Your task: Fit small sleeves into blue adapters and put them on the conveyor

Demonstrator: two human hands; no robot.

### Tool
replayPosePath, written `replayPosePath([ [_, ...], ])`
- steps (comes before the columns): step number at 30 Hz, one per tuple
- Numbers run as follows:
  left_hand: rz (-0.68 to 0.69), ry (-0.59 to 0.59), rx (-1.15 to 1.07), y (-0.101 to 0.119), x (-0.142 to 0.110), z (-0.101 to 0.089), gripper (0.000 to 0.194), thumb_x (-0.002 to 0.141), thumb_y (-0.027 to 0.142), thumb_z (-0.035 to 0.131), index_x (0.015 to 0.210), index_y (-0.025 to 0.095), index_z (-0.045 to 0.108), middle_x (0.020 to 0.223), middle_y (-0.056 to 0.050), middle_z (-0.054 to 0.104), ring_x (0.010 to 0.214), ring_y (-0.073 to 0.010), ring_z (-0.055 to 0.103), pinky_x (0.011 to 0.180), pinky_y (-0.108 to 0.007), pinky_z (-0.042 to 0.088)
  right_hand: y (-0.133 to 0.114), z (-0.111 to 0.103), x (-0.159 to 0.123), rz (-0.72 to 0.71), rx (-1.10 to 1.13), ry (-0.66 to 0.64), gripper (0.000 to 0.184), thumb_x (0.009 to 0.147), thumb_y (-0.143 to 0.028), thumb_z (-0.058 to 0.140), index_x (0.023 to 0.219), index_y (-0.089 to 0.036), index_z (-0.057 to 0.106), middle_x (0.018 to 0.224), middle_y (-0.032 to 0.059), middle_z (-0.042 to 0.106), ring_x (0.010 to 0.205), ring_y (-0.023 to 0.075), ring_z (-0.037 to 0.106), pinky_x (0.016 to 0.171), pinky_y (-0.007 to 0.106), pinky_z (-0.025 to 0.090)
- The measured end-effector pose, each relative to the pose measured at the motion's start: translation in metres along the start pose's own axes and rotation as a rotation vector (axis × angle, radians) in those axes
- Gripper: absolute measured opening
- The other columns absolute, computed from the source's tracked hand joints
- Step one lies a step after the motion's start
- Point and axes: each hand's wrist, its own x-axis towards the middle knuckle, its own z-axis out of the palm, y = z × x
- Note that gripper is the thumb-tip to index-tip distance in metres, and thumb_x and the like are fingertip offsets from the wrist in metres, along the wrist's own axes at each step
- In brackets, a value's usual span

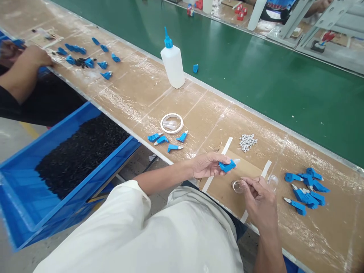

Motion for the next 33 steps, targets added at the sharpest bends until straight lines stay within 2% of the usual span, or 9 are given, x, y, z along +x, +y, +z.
replayPosePath([
  [8, 0.014, 0.008, -0.021, -0.002, 0.003, -0.001, 0.015, 0.074, 0.019, 0.075, 0.082, 0.01, 0.066, 0.076, -0.005, 0.066, 0.059, -0.0073, 0.06, 0.044, -0.012, 0.039, -0.001, -0.005, 0.003, 0.104, -0.044, -0.015, 0.035, 0.092, -0.052, 0.061, 0.095, -0.021, 0.076, 0.075, 0.0005, 0.056, 0.055, 0.0127, 0.05, 0.056, 0.031, 0.045],
  [13, -0.004, 0.001, -0.017, -0.003, 0.003, -0.003, 0.012, 0.075, 0.018, 0.073, 0.081, 0.01, 0.066, 0.076, -0.005, 0.065, 0.057, -0.0067, 0.059, 0.039, -0.011, 0.035, 0.01, -0.015, -0.002, 0.157, -0.025, -0.009, 0.041, 0.084, -0.058, 0.068, 0.101, -0.021, 0.075, 0.08, 0.0019, 0.062, 0.06, 0.0144, 0.053, 0.056, 0.03, 0.045],
  [19, 0.011, 0.015, -0.019, -0.006, 0.007, -0.003, 0.015, 0.074, 0.019, 0.075, 0.081, 0.01, 0.066, 0.081, -0.006, 0.066, 0.06, -0.0069, 0.06, 0.047, -0.013, 0.043, 0.012, -0.011, -0.007, 0.188, -0.013, -0.087, 0.036, 0.087, -0.057, 0.065, 0.088, -0.021, 0.074, 0.077, 0.0028, 0.068, 0.057, 0.0141, 0.053, 0.056, 0.03, 0.046],
  [22, 0.01, 0.011, -0.016, -0.007, 0.007, -0.002, 0.016, 0.074, 0.019, 0.075, 0.082, 0.01, 0.066, 0.083, -0.007, 0.067, 0.061, -0.0069, 0.06, 0.047, -0.013, 0.043, 0.008, -0.009, -0.005, 0.152, -0.045, -0.083, 0.036, 0.09, -0.056, 0.062, 0.083, -0.021, 0.073, 0.072, 0.001, 0.064, 0.054, 0.0131, 0.05, 0.054, 0.029, 0.043],
  [26, 0.004, 0.003, -0.009, -0.006, 0.005, -0.004, 0.013, 0.077, 0.019, 0.072, 0.082, 0.01, 0.065, 0.078, -0.005, 0.065, 0.059, -0.006, 0.058, 0.043, -0.011, 0.037, 0.005, -0.008, -0.003, 0.07, -0.09, -0.071, 0.033, 0.094, -0.05, 0.06, 0.081, -0.022, 0.07, 0.069, -0.0014, 0.058, 0.052, 0.012, 0.048, 0.053, 0.028, 0.041],
  [33, 0.02, 0.02, 0.002, -0.007, 0.003, -0.008, 0.014, 0.078, 0.019, 0.074, 0.082, 0.01, 0.065, 0.074, -0.005, 0.062, 0.059, -0.0065, 0.059, 0.043, -0.01, 0.038, 0.001, -0.002, -0.006, -0.213, -0.19, 0.006, 0.013, 0.097, -0.03, 0.061, 0.09, -0.021, 0.068, 0.076, 0.0006, 0.062, 0.061, 0.0131, 0.055, 0.058, 0.027, 0.044],
])
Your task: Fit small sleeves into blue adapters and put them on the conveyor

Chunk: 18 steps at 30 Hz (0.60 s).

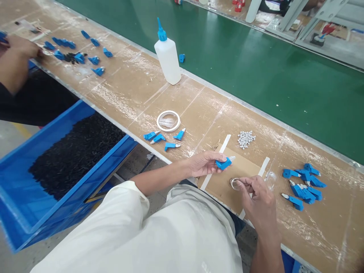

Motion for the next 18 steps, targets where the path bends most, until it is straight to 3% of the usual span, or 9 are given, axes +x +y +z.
replayPosePath([
  [3, 0.0, -0.009, -0.013, 0.0, -0.001, 0.001, 0.012, 0.077, 0.018, 0.073, 0.081, 0.01, 0.064, 0.072, -0.004, 0.063, 0.057, -0.0063, 0.058, 0.042, -0.01, 0.038, -0.002, 0.003, -0.002, -0.111, -0.054, -0.004, 0.007, 0.096, -0.02, 0.061, 0.095, -0.021, 0.067, 0.08, 0.0021, 0.064, 0.071, 0.0151, 0.059, 0.064, 0.028, 0.046],
  [9, -0.009, -0.003, -0.036, 0.001, -0.004, 0.004, 0.008, 0.08, 0.016, 0.069, 0.082, 0.01, 0.065, 0.071, -0.004, 0.063, 0.055, -0.0066, 0.06, 0.042, -0.009, 0.04, -0.007, -0.001, -0.004, -0.218, -0.062, 0.052, 0.017, 0.093, -0.01, 0.063, 0.104, -0.022, 0.068, 0.083, 0.0031, 0.065, 0.073, 0.0153, 0.06, 0.065, 0.028, 0.047],
  [15, -0.034, -0.007, -0.027, 0.001, -0.007, 0.011, 0.01, 0.085, 0.014, 0.065, 0.089, 0.006, 0.069, 0.072, -0.006, 0.065, 0.058, -0.0064, 0.06, 0.047, -0.009, 0.045, -0.008, -0.01, -0.008, -0.201, 0.035, 0.105, 0.019, 0.09, -0.008, 0.067, 0.102, -0.022, 0.07, 0.083, 0.004, 0.069, 0.073, 0.016, 0.063, 0.067, 0.03, 0.05],
  [18, -0.042, 0.001, -0.027, 0.0, -0.008, 0.015, 0.008, 0.084, 0.015, 0.069, 0.086, 0.007, 0.069, 0.07, -0.005, 0.064, 0.057, -0.0062, 0.06, 0.046, -0.009, 0.044, -0.004, -0.009, -0.012, -0.085, 0.11, 0.149, 0.014, 0.09, -0.014, 0.069, 0.098, -0.023, 0.074, 0.079, 0.0015, 0.069, 0.062, 0.0133, 0.058, 0.057, 0.028, 0.046],
])
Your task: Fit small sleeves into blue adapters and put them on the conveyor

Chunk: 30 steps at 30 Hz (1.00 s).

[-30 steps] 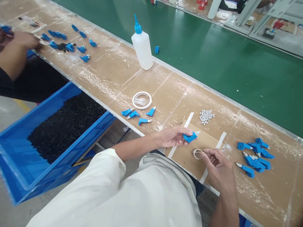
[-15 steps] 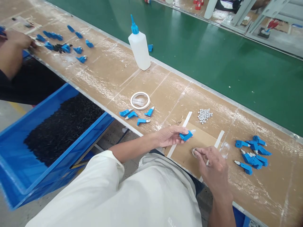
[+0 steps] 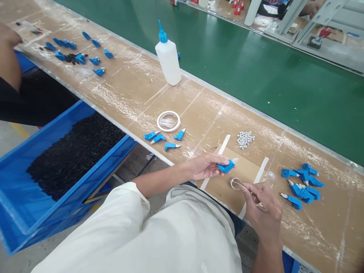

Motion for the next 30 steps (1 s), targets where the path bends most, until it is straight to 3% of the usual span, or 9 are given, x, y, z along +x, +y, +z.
replayPosePath([
  [3, 0.007, -0.003, 0.003, -0.004, 0.002, 0.003, 0.01, 0.08, 0.016, 0.074, 0.082, 0.008, 0.068, 0.069, -0.003, 0.064, 0.055, -0.0053, 0.061, 0.048, -0.01, 0.046, 0.005, 0.001, -0.004, 0.228, 0.093, 0.068, 0.007, 0.09, -0.026, 0.071, 0.09, -0.023, 0.078, 0.071, -0.0001, 0.065, 0.055, 0.0122, 0.053, 0.05, 0.027, 0.04],
  [5, 0.012, -0.012, 0.005, -0.009, 0.004, 0.004, 0.015, 0.077, 0.018, 0.078, 0.079, 0.009, 0.066, 0.067, -0.002, 0.063, 0.054, -0.0054, 0.062, 0.048, -0.01, 0.046, 0.007, 0.002, -0.004, 0.361, 0.186, 0.127, 0.013, 0.088, -0.033, 0.073, 0.083, -0.022, 0.078, 0.07, 0.0012, 0.065, 0.06, 0.0145, 0.056, 0.053, 0.028, 0.042],
  [10, -0.027, -0.041, -0.008, -0.017, 0.005, 0.007, 0.022, 0.071, 0.019, 0.082, 0.076, 0.011, 0.062, 0.067, 0.0, 0.064, 0.053, -0.006, 0.064, 0.046, -0.01, 0.045, -0.002, 0.0, 0.0, 0.498, 0.386, 0.336, 0.016, 0.083, -0.035, 0.077, 0.078, -0.02, 0.074, 0.07, 0.0022, 0.065, 0.065, 0.0174, 0.058, 0.058, 0.031, 0.045],
  [15, -0.072, -0.094, 0.016, -0.02, 0.006, 0.013, 0.015, 0.077, 0.018, 0.076, 0.076, 0.011, 0.062, 0.068, -0.003, 0.068, 0.052, -0.0067, 0.064, 0.044, -0.01, 0.044, -0.024, -0.003, 0.003, 0.336, 0.23, 0.401, 0.006, 0.088, -0.026, 0.072, 0.085, -0.021, 0.072, 0.074, 0.0028, 0.065, 0.068, 0.018, 0.059, 0.059, 0.031, 0.044],
  [20, -0.101, -0.116, 0.018, -0.021, 0.006, 0.017, 0.014, 0.08, 0.018, 0.073, 0.074, 0.01, 0.062, 0.069, -0.007, 0.07, 0.051, -0.007, 0.064, 0.043, -0.011, 0.043, -0.034, -0.004, 0.002, 0.09, -0.072, 0.323, 0.01, 0.088, -0.014, 0.069, 0.092, -0.023, 0.07, 0.077, 0.0013, 0.068, 0.064, 0.0153, 0.058, 0.059, 0.029, 0.043],
  [25, -0.104, -0.115, 0.02, -0.022, 0.006, 0.017, 0.018, 0.078, 0.021, 0.076, 0.073, 0.01, 0.063, 0.067, -0.006, 0.069, 0.051, -0.007, 0.063, 0.043, -0.011, 0.042, -0.034, -0.005, 0.003, 0.003, -0.271, 0.257, 0.013, 0.091, -0.016, 0.067, 0.097, -0.027, 0.065, 0.08, 0.0011, 0.072, 0.064, 0.0166, 0.061, 0.057, 0.031, 0.043],
  [30, -0.108, -0.115, 0.018, -0.022, 0.006, 0.016, 0.014, 0.081, 0.02, 0.073, 0.075, 0.01, 0.065, 0.067, -0.006, 0.069, 0.051, -0.0071, 0.063, 0.043, -0.011, 0.042, -0.035, -0.004, 0.005, -0.044, -0.3, 0.241, 0.018, 0.091, -0.011, 0.066, 0.097, -0.027, 0.062, 0.078, 0.0006, 0.072, 0.062, 0.016, 0.06, 0.055, 0.03, 0.043],
])
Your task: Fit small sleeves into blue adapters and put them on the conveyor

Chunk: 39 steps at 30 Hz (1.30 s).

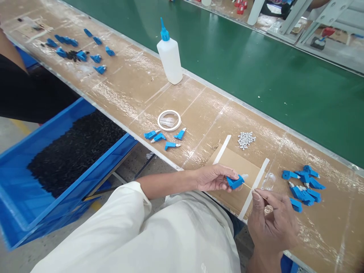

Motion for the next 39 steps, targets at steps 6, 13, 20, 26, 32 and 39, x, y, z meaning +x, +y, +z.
replayPosePath([
  [6, -0.007, -0.013, 0.01, -0.001, 0.001, -0.003, 0.016, 0.079, 0.023, 0.076, 0.076, 0.01, 0.067, 0.068, -0.005, 0.069, 0.052, -0.0068, 0.064, 0.042, -0.01, 0.042, 0.0, 0.004, 0.003, -0.032, -0.004, -0.012, 0.02, 0.09, -0.009, 0.066, 0.097, -0.027, 0.062, 0.076, 0.0004, 0.071, 0.061, 0.0154, 0.06, 0.053, 0.029, 0.043],
  [13, -0.008, -0.008, -0.002, 0.0, 0.0, -0.002, 0.015, 0.08, 0.02, 0.074, 0.074, 0.011, 0.064, 0.067, -0.006, 0.069, 0.051, -0.0077, 0.064, 0.042, -0.011, 0.044, 0.002, 0.008, 0.002, -0.1, -0.005, 0.038, 0.024, 0.086, -0.007, 0.07, 0.1, -0.026, 0.063, 0.079, 0.0019, 0.071, 0.068, 0.017, 0.065, 0.062, 0.03, 0.05],
  [20, -0.016, -0.002, -0.003, 0.002, -0.001, -0.001, 0.016, 0.08, 0.021, 0.075, 0.074, 0.011, 0.063, 0.067, -0.006, 0.069, 0.051, -0.0074, 0.063, 0.042, -0.01, 0.043, 0.001, 0.007, 0.001, -0.148, 0.001, 0.011, 0.026, 0.085, -0.007, 0.072, 0.102, -0.026, 0.065, 0.08, 0.0027, 0.072, 0.069, 0.0183, 0.067, 0.065, 0.032, 0.051],
  [26, -0.006, -0.002, -0.017, 0.0, 0.0, -0.006, 0.018, 0.078, 0.022, 0.076, 0.073, 0.012, 0.062, 0.068, -0.005, 0.069, 0.051, -0.0072, 0.064, 0.042, -0.01, 0.043, 0.002, 0.005, -0.001, -0.028, 0.086, 0.082, 0.026, 0.084, -0.006, 0.073, 0.1, -0.027, 0.069, 0.079, 0.0019, 0.071, 0.069, 0.0192, 0.065, 0.066, 0.034, 0.05],
  [32, 0.074, 0.03, -0.049, 0.005, -0.006, -0.013, 0.017, 0.075, 0.02, 0.076, 0.074, 0.011, 0.061, 0.069, -0.005, 0.067, 0.054, -0.0074, 0.064, 0.047, -0.011, 0.047, 0.015, -0.001, -0.01, 0.193, 0.188, 0.014, 0.012, 0.086, -0.017, 0.074, 0.094, -0.025, 0.075, 0.076, 0.0014, 0.069, 0.06, 0.0174, 0.059, 0.056, 0.032, 0.044],
  [39, 0.139, 0.063, -0.07, 0.009, -0.009, -0.02, 0.015, 0.076, 0.02, 0.072, 0.075, 0.012, 0.059, 0.068, -0.004, 0.064, 0.053, -0.0067, 0.061, 0.046, -0.011, 0.045, 0.023, 0.013, -0.02, 0.245, 0.269, -0.287, 0.01, 0.092, -0.022, 0.067, 0.1, -0.021, 0.074, 0.076, 0.0001, 0.061, 0.057, 0.0115, 0.053, 0.054, 0.027, 0.044],
])
